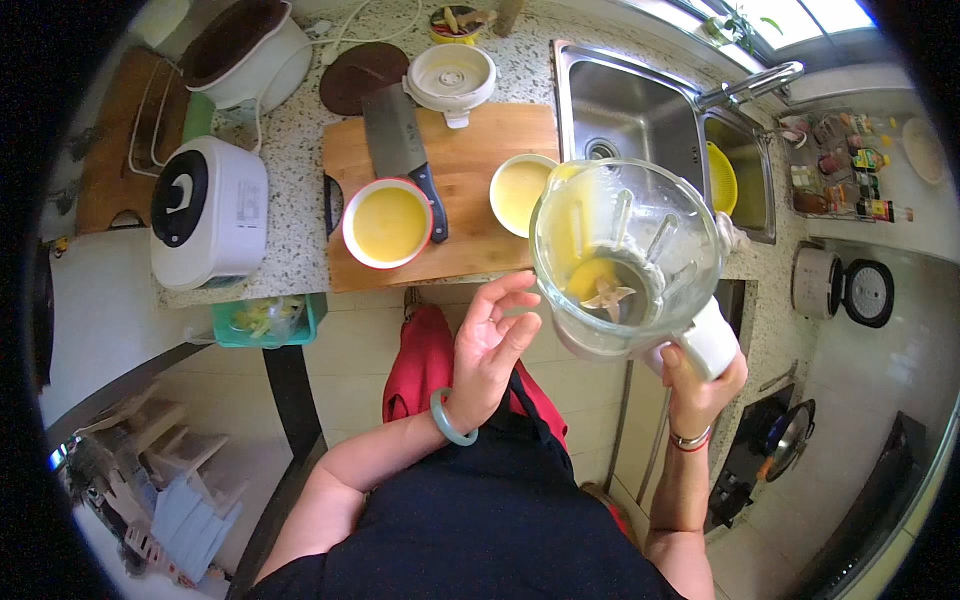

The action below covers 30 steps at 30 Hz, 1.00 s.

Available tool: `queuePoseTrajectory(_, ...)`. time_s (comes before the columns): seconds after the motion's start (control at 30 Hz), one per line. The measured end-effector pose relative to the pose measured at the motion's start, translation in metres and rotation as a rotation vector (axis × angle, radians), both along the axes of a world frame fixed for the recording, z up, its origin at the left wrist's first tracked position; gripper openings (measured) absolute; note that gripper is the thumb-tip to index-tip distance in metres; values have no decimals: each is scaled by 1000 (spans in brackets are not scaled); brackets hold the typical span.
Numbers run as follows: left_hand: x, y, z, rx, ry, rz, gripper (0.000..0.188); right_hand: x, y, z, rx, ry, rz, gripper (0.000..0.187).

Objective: The person retrieves two bowls from a drawer, then pours a yellow liquid from a blender jar into each bowl. They carry the bowls to a dining table, return to the kitchen, and rinse the blender jar under the tap.

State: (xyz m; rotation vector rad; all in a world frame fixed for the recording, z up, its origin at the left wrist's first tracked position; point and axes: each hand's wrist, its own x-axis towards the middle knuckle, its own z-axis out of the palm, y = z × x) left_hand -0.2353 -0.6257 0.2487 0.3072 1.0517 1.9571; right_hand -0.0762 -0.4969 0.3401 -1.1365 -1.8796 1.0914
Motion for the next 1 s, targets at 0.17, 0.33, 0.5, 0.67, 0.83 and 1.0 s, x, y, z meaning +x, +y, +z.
queuePoseTrajectory(0.17,15,23,-17,-76,-254,-122,48,-27,31,21,119,-372,133,26)
queuePoseTrajectory(0.33,8,31,-34,-122,-366,-232,55,-61,44,19,197,-591,266,30)
queuePoseTrajectory(0.5,-1,32,-43,-152,-417,-308,57,-91,47,22,245,-760,334,37)
queuePoseTrajectory(0.67,-7,30,-42,-181,-492,-337,57,-106,49,24,292,-833,391,39)
queuePoseTrajectory(0.83,-18,33,-42,-163,-574,-376,59,-133,51,35,272,-957,432,40)
queuePoseTrajectory(1.0,-24,35,-48,-164,-641,-438,61,-152,53,37,272,-1005,455,39)
